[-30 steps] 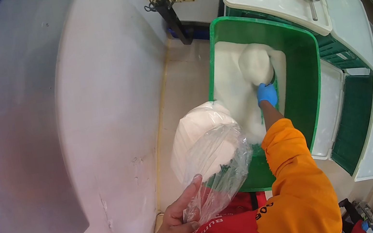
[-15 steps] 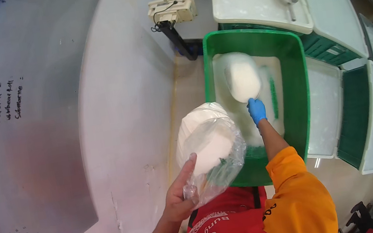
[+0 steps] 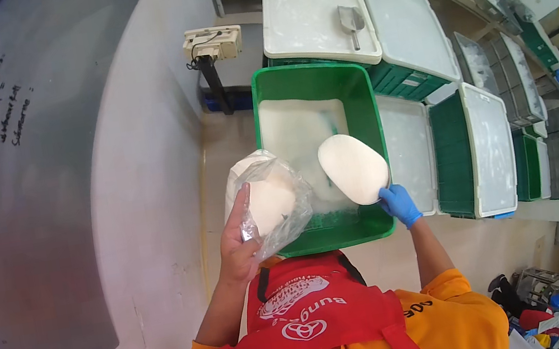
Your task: The person scoops white powder from a green bin into a plastic bag using a metal scoop. They place the filled bag on a digital scale to weigh it, then move it aside. The person also handles green plastic bins and white lids, stacking them in the background.
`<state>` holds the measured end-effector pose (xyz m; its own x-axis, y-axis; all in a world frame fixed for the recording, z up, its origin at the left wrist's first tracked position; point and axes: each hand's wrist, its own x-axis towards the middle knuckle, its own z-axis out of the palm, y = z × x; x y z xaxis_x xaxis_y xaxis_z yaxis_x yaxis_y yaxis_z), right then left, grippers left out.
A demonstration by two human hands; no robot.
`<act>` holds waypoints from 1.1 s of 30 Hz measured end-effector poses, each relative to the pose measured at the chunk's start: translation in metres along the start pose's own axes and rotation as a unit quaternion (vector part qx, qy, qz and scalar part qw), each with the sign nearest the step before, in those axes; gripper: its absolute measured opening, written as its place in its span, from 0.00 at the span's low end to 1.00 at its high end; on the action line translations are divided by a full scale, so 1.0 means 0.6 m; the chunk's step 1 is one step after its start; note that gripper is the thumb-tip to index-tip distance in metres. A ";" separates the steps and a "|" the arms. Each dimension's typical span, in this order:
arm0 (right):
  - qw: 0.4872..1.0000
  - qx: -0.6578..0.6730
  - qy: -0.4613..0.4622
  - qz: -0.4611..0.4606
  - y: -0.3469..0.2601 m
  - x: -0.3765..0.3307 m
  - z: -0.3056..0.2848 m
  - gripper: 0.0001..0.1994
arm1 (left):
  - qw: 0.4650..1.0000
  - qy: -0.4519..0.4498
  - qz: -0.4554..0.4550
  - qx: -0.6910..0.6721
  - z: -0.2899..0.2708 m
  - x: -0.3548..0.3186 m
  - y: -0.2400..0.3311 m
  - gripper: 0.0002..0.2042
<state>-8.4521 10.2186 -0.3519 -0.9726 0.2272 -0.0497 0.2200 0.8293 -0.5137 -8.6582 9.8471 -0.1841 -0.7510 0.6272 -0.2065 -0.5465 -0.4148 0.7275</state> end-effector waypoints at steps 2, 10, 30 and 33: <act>0.992 0.080 -0.056 0.078 -0.041 0.004 -0.078 0.21 | 1.000 -0.015 0.004 0.003 -0.009 -0.001 0.000 0.46; 0.923 0.006 -0.355 0.145 -0.361 0.174 -0.213 0.27 | 0.996 -0.060 0.034 -0.057 -0.039 -0.025 -0.005 0.44; 0.900 0.146 0.081 0.403 0.034 0.130 0.098 0.21 | 0.999 -0.036 0.007 -0.033 -0.062 -0.028 -0.009 0.43; 0.797 0.133 0.140 0.572 0.125 0.132 0.346 0.19 | 0.999 0.033 -0.040 -0.014 -0.031 -0.007 0.008 0.43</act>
<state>-8.5284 10.1927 -0.5723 -0.0837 0.8931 -0.4419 0.8910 -0.1315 -0.4345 -8.6645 9.8304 -0.1919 -0.7264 0.6147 -0.3075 -0.6159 -0.3836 0.6881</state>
